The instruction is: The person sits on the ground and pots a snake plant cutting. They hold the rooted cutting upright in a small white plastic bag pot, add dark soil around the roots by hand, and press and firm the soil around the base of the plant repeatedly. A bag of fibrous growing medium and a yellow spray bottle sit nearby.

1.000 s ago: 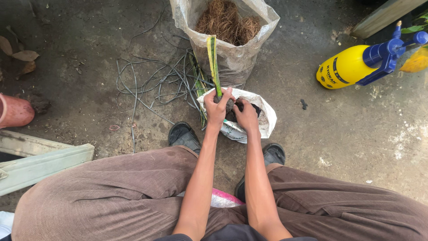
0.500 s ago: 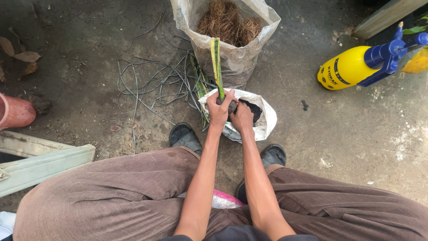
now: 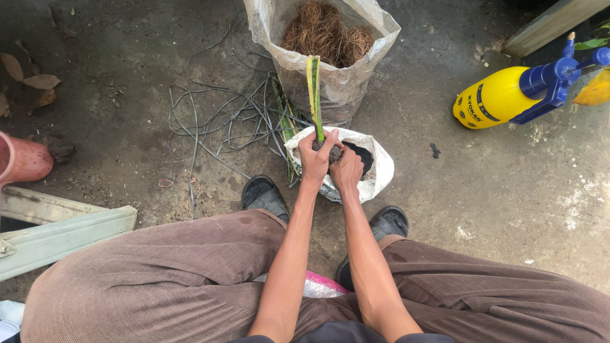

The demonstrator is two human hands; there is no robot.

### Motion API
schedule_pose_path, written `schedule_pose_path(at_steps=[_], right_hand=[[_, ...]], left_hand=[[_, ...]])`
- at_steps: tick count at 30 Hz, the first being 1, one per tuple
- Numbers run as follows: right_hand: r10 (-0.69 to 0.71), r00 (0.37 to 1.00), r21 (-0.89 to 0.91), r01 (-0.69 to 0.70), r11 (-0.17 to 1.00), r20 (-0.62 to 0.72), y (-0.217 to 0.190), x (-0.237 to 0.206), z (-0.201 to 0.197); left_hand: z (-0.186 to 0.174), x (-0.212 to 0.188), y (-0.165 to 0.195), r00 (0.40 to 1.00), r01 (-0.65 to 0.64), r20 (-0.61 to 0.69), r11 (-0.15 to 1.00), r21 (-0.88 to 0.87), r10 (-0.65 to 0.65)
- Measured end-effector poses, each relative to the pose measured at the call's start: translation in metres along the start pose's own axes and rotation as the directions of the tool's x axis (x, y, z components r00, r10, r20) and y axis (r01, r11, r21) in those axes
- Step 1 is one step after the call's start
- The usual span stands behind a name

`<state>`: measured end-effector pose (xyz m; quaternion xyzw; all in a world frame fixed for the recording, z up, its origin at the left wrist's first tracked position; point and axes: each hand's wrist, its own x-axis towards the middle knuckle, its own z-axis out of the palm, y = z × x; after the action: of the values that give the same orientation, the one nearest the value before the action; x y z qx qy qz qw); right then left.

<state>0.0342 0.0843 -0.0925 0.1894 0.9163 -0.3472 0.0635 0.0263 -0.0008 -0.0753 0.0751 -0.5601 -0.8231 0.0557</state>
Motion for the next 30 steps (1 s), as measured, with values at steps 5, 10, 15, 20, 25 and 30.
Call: schedule_pose_path(at_steps=[5,10,15,20,25,30], right_hand=[[-0.004,1.0,-0.035,0.003,0.999,-0.03,0.002,-0.002,0.004],[-0.049,0.997,-0.011,0.049,0.999,-0.062,0.005,-0.001,0.009],[-0.054,0.995,0.033,0.057,0.998,-0.083,0.0,-0.002,0.007],[-0.102,0.992,0.009,0.103,0.995,-0.079,0.001,-0.003,0.005],[-0.251,0.96,-0.058,0.245,0.968,-0.126,0.008,0.002,0.009],[-0.189,0.981,-0.038,0.191,0.981,0.054,0.004,0.011,-0.001]], left_hand=[[0.0,0.0,-0.001,1.0,-0.007,0.007,1.0,-0.009,0.007],[0.001,0.0,-0.002,1.0,-0.016,0.012,1.0,0.009,0.016],[0.0,0.0,-0.002,1.0,-0.003,0.004,1.0,-0.028,0.003],[0.001,-0.001,-0.002,1.0,-0.01,0.002,1.0,-0.011,0.01],[0.002,-0.002,-0.002,1.0,0.014,0.0,1.0,0.016,-0.014],[0.0,0.0,-0.002,1.0,-0.003,0.001,1.0,-0.01,0.003]])
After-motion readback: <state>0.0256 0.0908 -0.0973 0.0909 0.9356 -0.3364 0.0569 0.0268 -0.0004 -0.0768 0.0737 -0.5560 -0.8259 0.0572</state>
